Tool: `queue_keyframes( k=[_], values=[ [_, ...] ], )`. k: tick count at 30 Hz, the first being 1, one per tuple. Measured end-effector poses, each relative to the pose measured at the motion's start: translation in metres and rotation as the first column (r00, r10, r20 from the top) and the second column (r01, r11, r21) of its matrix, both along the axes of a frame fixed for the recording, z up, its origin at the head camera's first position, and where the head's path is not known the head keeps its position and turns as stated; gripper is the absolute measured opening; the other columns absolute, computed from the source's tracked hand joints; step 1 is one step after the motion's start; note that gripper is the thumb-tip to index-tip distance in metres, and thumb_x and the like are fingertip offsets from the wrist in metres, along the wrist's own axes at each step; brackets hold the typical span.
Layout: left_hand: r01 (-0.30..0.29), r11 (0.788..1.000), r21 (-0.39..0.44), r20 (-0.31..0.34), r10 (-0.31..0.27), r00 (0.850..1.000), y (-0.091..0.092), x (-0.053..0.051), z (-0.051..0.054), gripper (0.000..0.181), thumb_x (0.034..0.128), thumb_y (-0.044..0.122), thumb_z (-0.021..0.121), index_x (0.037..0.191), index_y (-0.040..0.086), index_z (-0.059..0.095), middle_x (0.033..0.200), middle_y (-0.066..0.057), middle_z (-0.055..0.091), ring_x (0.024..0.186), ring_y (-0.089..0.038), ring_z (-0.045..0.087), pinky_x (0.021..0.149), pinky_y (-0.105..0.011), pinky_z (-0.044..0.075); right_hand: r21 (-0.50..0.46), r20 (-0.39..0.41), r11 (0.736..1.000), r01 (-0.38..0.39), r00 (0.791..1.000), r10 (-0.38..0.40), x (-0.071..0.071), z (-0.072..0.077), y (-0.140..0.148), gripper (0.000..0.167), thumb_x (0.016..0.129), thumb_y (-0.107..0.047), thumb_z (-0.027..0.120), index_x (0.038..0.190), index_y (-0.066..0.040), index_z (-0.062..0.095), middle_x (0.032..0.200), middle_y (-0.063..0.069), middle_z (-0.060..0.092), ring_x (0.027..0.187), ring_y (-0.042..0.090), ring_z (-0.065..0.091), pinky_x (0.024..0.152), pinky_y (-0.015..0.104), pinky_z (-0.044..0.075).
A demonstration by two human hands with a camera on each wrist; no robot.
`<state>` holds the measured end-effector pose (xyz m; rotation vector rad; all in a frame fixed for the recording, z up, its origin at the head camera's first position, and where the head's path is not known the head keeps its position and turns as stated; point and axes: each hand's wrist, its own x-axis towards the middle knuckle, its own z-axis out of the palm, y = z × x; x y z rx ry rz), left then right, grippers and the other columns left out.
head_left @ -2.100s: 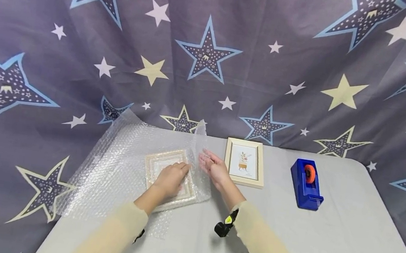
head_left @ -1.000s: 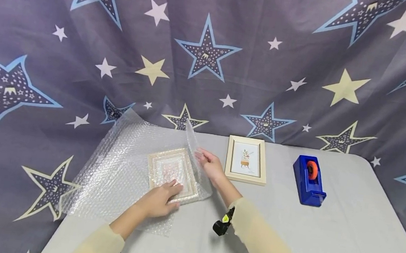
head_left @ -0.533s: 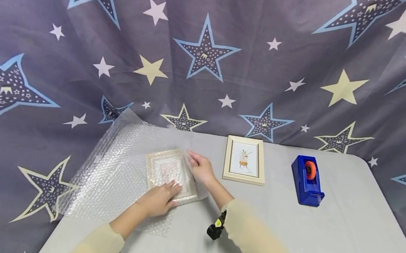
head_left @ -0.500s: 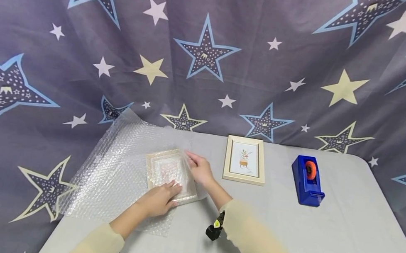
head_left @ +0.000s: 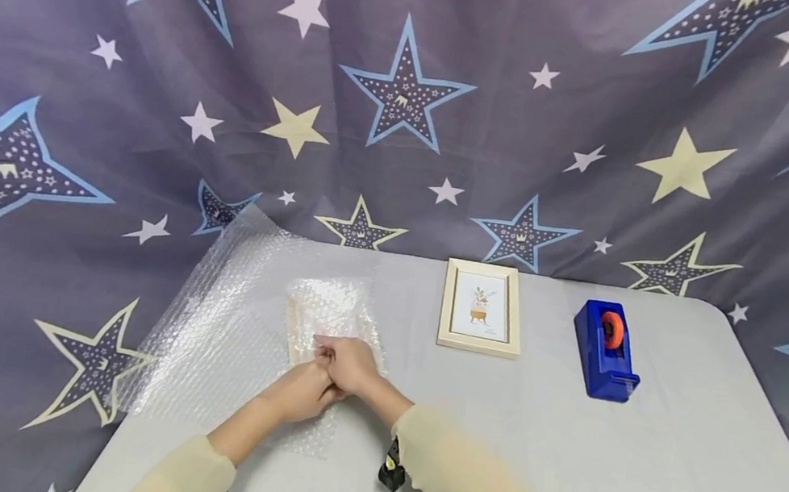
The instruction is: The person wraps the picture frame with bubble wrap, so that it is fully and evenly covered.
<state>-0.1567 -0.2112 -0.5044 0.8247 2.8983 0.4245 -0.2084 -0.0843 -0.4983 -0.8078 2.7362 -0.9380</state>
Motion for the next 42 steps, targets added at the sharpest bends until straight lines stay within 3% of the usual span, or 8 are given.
queue_keyframes(
  k=[3,10,15,19,23,28,35,42],
  values=[
    [0.027,1.0,0.008,-0.035,-0.027,0.999,0.003,-0.005,0.002,0.012,0.0934,0.02,0.06,0.095,0.009,0.065,0.095,-0.004,0.067,0.088,-0.017,0.066,0.083,-0.035,0.056,-0.028,0.001,0.999,0.017,1.0,-0.017,-0.004,0.001,0.004,0.032,0.09,-0.013,0.061,0.121,-0.018,0.068,0.114,0.002,0.073,0.102,0.025,0.07,0.085,0.031,0.056],
    [0.029,1.0,-0.002,0.024,-0.029,0.999,-0.004,-0.001,0.006,0.054,0.0945,0.027,0.058,0.137,-0.004,0.047,0.146,-0.023,0.046,0.137,-0.038,0.042,0.112,-0.048,0.038,-0.171,0.123,0.984,-0.057,0.989,0.079,-0.018,-0.002,0.014,0.032,0.095,-0.002,0.049,0.12,-0.009,0.068,0.108,0.004,0.075,0.109,0.022,0.068,0.1,0.033,0.051],
    [0.059,0.998,0.021,-0.052,-0.058,0.997,-0.022,0.0,0.019,0.046,0.0937,0.027,0.06,0.132,0.001,0.056,0.137,-0.018,0.057,0.124,-0.033,0.058,0.105,-0.045,0.047,-0.235,0.231,0.969,-0.078,0.964,0.134,-0.024,-0.008,0.017,0.03,0.098,-0.009,0.048,0.122,-0.011,0.066,0.117,0.005,0.072,0.117,0.023,0.064,0.106,0.032,0.047],
    [0.002,0.999,0.039,-0.184,0.006,0.983,-0.036,-0.02,0.042,0.037,0.0899,0.024,0.064,0.121,0.005,0.065,0.122,-0.014,0.068,0.106,-0.03,0.068,0.095,-0.044,0.055,-0.209,0.214,0.976,-0.066,0.971,0.111,-0.027,-0.009,0.02,0.028,0.098,-0.013,0.051,0.121,-0.014,0.068,0.123,0.004,0.069,0.124,0.024,0.059,0.109,0.036,0.045],
    [-0.06,0.997,-0.048,-0.229,0.047,0.972,-0.042,-0.045,0.058,0.051,0.088,0.028,0.065,0.129,-0.001,0.058,0.137,-0.02,0.056,0.126,-0.037,0.055,0.108,-0.05,0.044,-0.207,0.184,0.975,-0.083,0.975,0.123,-0.028,-0.01,0.022,0.029,0.098,-0.01,0.05,0.12,-0.013,0.068,0.124,0.003,0.069,0.125,0.022,0.059,0.109,0.036,0.044],
    [-0.058,0.976,-0.209,-0.084,0.042,0.996,-0.047,-0.055,0.05,0.076,0.091,0.051,0.055,0.142,-0.004,0.041,0.152,-0.022,0.037,0.141,-0.04,0.036,0.117,-0.058,0.026,-0.169,0.128,0.976,-0.134,0.979,0.157,-0.024,-0.011,0.018,0.03,0.097,-0.009,0.051,0.121,-0.014,0.068,0.122,0.002,0.07,0.113,0.013,0.064,0.102,0.026,0.049],
    [-0.081,0.965,-0.25,0.022,0.089,0.996,-0.058,-0.054,0.026,0.108,0.0741,0.072,0.061,0.148,-0.001,0.031,0.158,-0.018,0.027,0.145,-0.037,0.029,0.12,-0.059,0.019,-0.188,0.216,0.969,-0.161,0.956,0.201,-0.02,-0.01,0.017,0.038,0.092,0.001,0.05,0.126,-0.011,0.063,0.119,0.005,0.071,0.049,0.003,0.042,0.056,0.013,0.043],
    [-0.053,0.958,-0.281,0.028,0.063,0.998,-0.059,-0.06,0.013,0.119,0.0644,0.075,0.067,0.148,-0.002,0.031,0.157,-0.02,0.028,0.145,-0.038,0.03,0.119,-0.06,0.019,-0.008,0.008,0.96,-0.28,0.96,0.28,-0.019,-0.008,0.019,0.038,0.09,-0.008,0.062,0.128,-0.01,0.061,0.125,0.003,0.068,0.119,0.018,0.063,0.106,0.024,0.046]
  ],
)
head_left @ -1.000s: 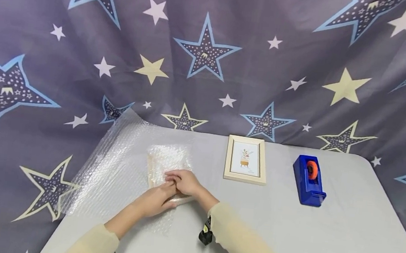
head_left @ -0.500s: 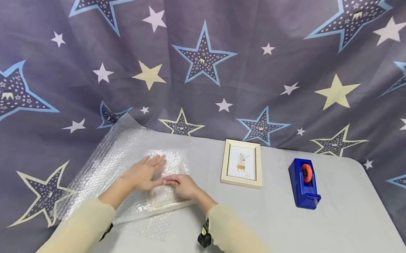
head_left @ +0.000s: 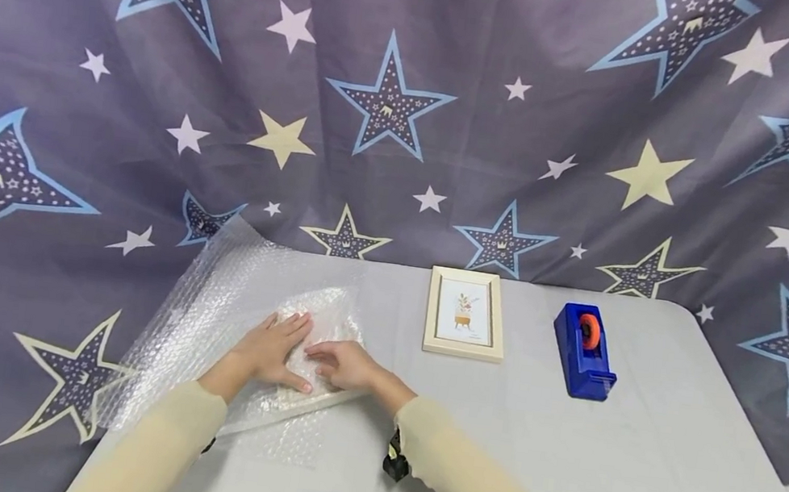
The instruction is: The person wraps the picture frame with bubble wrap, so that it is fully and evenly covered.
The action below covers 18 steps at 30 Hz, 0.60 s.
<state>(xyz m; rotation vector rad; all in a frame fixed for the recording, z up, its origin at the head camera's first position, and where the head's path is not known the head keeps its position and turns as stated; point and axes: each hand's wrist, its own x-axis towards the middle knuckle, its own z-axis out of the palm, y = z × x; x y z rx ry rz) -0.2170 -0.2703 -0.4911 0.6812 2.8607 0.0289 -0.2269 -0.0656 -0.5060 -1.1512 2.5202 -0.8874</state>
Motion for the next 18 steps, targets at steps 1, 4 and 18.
queue_keyframes(
  k=[1,4,18],
  values=[
    [0.0,1.0,-0.005,-0.004,0.0,1.0,0.0,-0.001,0.0,0.12,0.0639,0.075,0.067,0.148,-0.002,0.031,0.157,-0.02,0.029,0.145,-0.038,0.03,0.119,-0.06,0.019,0.02,-0.031,1.0,-0.018,0.999,0.019,0.001,0.002,-0.001,0.039,0.089,-0.009,0.064,0.128,-0.009,0.061,0.126,0.004,0.067,0.119,0.019,0.063,0.106,0.026,0.046],
    [0.0,1.0,-0.019,-0.008,0.0,1.0,0.001,-0.002,-0.001,0.12,0.0629,0.075,0.068,0.148,-0.002,0.032,0.156,-0.019,0.03,0.145,-0.037,0.031,0.119,-0.06,0.019,0.092,-0.132,0.993,-0.077,0.987,0.089,0.004,0.006,-0.001,0.042,0.09,-0.016,0.065,0.131,-0.007,0.058,0.131,0.007,0.064,0.121,0.02,0.062,0.108,0.026,0.045],
    [-0.026,0.999,-0.041,0.025,0.027,0.999,0.003,-0.006,-0.002,0.121,0.0623,0.078,0.066,0.149,0.001,0.031,0.158,-0.017,0.028,0.146,-0.037,0.029,0.121,-0.059,0.016,0.152,-0.207,0.98,-0.128,0.965,0.159,-0.043,0.04,0.096,0.098,0.074,-0.039,0.079,0.151,-0.006,0.027,0.158,0.01,0.029,0.148,0.034,0.024,0.123,0.044,0.019]
  ],
)
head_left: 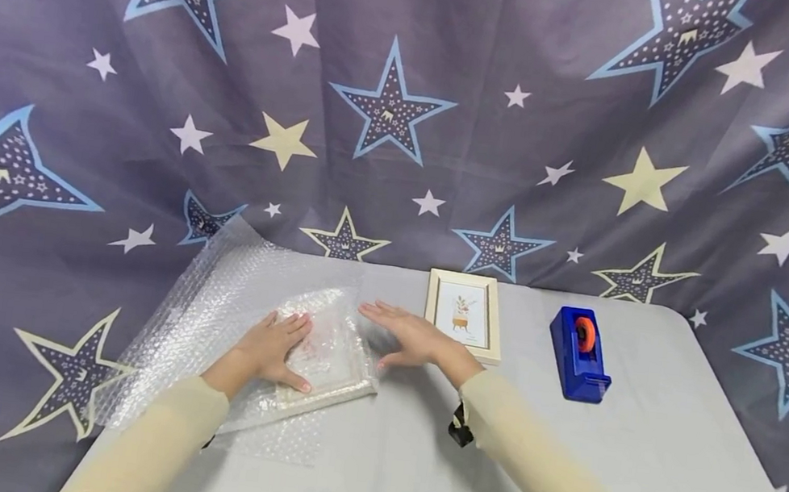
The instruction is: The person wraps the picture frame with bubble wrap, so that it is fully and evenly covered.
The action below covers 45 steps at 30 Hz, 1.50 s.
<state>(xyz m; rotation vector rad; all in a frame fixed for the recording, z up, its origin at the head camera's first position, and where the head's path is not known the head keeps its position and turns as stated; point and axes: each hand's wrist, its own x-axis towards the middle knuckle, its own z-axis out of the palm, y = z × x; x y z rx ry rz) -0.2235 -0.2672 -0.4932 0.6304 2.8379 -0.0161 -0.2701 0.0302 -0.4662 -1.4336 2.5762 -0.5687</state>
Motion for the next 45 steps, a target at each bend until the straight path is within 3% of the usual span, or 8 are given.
queue_keyframes(
  k=[3,10,17,29,36,41,45],
  values=[
    [-0.009,1.0,-0.001,0.01,0.009,1.0,-0.002,0.0,0.002,0.121,0.0626,0.077,0.066,0.149,0.001,0.03,0.158,-0.017,0.027,0.146,-0.037,0.028,0.121,-0.059,0.016,0.019,0.017,1.0,-0.017,1.0,0.017,0.001,-0.007,0.003,0.102,0.073,-0.039,0.079,0.151,-0.004,0.025,0.159,0.012,0.025,0.149,0.035,0.02,0.124,0.046,0.016],
    [-0.002,0.999,0.041,0.004,0.002,1.0,0.0,0.001,0.003,0.121,0.0631,0.075,0.068,0.148,-0.002,0.03,0.157,-0.02,0.028,0.145,-0.039,0.028,0.12,-0.06,0.017,-0.004,0.069,0.999,-0.042,0.997,0.043,0.012,-0.024,-0.009,0.088,0.083,-0.036,0.071,0.151,-0.004,0.026,0.158,0.013,0.028,0.148,0.036,0.024,0.121,0.051,0.022],
    [-0.013,0.998,0.065,-0.029,0.015,0.999,0.003,0.006,-0.001,0.121,0.0616,0.075,0.069,0.148,-0.001,0.032,0.157,-0.018,0.029,0.145,-0.038,0.029,0.121,-0.059,0.017,0.125,0.102,0.991,-0.038,0.994,0.025,0.022,-0.033,-0.017,0.089,0.083,-0.042,0.067,0.152,-0.007,0.024,0.161,0.008,0.022,0.151,0.028,0.017,0.124,0.046,0.019],
    [-0.033,0.999,0.006,-0.109,0.034,0.994,0.003,0.01,-0.004,0.125,0.0582,0.082,0.064,0.146,-0.001,0.035,0.156,-0.019,0.031,0.144,-0.038,0.033,0.121,-0.059,0.016,0.133,0.058,0.991,-0.019,0.998,0.011,0.031,-0.035,-0.022,0.088,0.079,-0.041,0.07,0.149,-0.003,0.032,0.159,0.012,0.026,0.149,0.031,0.022,0.122,0.048,0.022],
    [-0.017,0.999,0.049,-0.094,0.022,0.995,-0.001,0.009,-0.007,0.122,0.0596,0.082,0.063,0.145,-0.001,0.037,0.155,-0.021,0.032,0.143,-0.04,0.033,0.12,-0.061,0.017,0.137,0.055,0.991,0.003,0.998,-0.011,0.028,-0.026,-0.03,0.091,0.077,-0.042,0.072,0.15,-0.008,0.031,0.159,0.006,0.028,0.15,0.026,0.023,0.123,0.046,0.021],
    [-0.021,0.997,0.073,-0.089,0.028,0.996,-0.004,0.009,-0.008,0.119,0.0592,0.08,0.066,0.144,0.0,0.039,0.155,-0.021,0.032,0.143,-0.04,0.032,0.119,-0.062,0.016,0.06,-0.026,0.998,-0.037,0.999,0.038,0.03,-0.024,-0.042,0.071,0.089,-0.031,0.065,0.149,-0.009,0.034,0.157,0.005,0.033,0.148,0.025,0.028,0.123,0.045,0.021],
    [-0.018,0.996,0.09,-0.085,0.026,0.996,-0.004,0.008,-0.007,0.119,0.0593,0.08,0.066,0.144,0.0,0.039,0.155,-0.021,0.031,0.144,-0.04,0.031,0.12,-0.061,0.014,0.121,-0.163,0.992,-0.033,0.985,0.052,0.031,-0.03,-0.049,0.062,0.092,-0.023,0.061,0.147,-0.01,0.038,0.156,0.005,0.036,0.147,0.024,0.03,0.122,0.045,0.023]
  ],
)
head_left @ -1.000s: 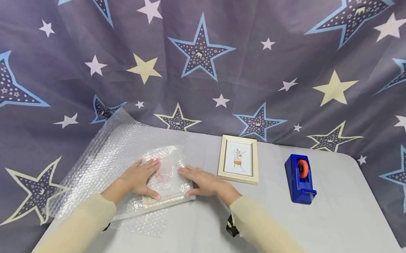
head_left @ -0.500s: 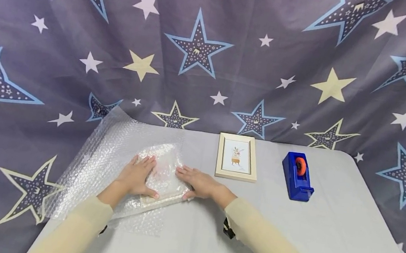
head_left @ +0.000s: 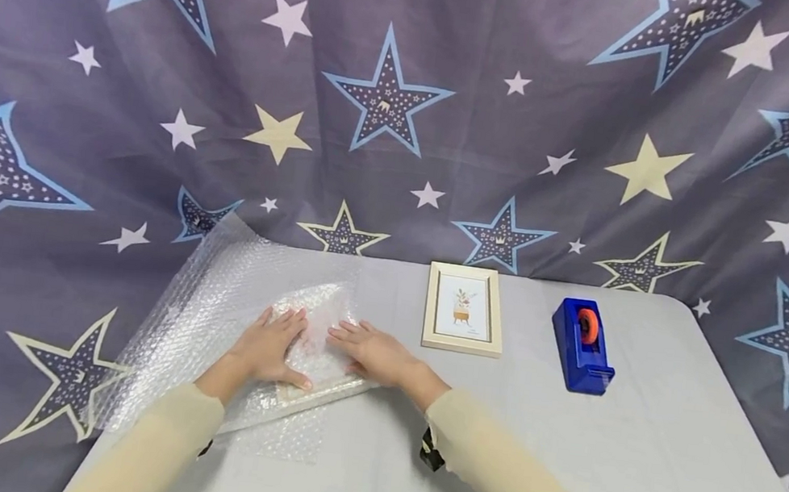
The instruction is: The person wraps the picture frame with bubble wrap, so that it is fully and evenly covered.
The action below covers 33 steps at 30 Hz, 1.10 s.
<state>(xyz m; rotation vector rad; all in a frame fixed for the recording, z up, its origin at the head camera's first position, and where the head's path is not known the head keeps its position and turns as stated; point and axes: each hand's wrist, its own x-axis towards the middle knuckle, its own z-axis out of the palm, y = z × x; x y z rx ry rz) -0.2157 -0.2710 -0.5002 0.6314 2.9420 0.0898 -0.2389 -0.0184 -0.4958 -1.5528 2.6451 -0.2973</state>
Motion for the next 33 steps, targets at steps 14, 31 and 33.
queue_keyframes(
  k=[14,31,33],
  values=[
    [0.008,1.0,0.024,-0.031,-0.008,1.0,-0.001,0.005,-0.002,0.116,0.0597,0.079,0.067,0.143,0.002,0.041,0.155,-0.02,0.032,0.144,-0.041,0.031,0.12,-0.063,0.013,0.176,-0.019,0.982,0.068,0.998,-0.065,0.016,-0.004,-0.02,0.066,0.089,-0.017,0.064,0.149,-0.02,0.036,0.158,0.005,0.03,0.149,0.02,0.027,0.124,0.043,0.021],
    [-0.127,0.957,0.262,-0.031,0.14,0.99,-0.027,0.022,0.008,0.105,0.0722,0.063,0.071,0.148,0.002,0.032,0.158,-0.02,0.025,0.146,-0.041,0.022,0.119,-0.064,0.005,0.194,0.04,0.977,0.091,0.994,-0.1,0.014,-0.005,-0.029,0.087,0.076,-0.011,0.077,0.15,-0.016,0.033,0.158,0.002,0.031,0.148,0.016,0.027,0.123,0.04,0.023],
    [-0.189,0.943,0.276,-0.021,0.202,0.979,-0.041,0.025,0.012,0.099,0.078,0.058,0.069,0.149,0.001,0.03,0.157,-0.023,0.025,0.145,-0.044,0.022,0.118,-0.065,0.008,0.198,0.04,0.975,0.099,0.993,-0.109,0.014,-0.004,-0.028,0.085,0.077,-0.009,0.075,0.15,-0.015,0.033,0.158,0.002,0.031,0.148,0.016,0.027,0.123,0.04,0.022]
  ],
)
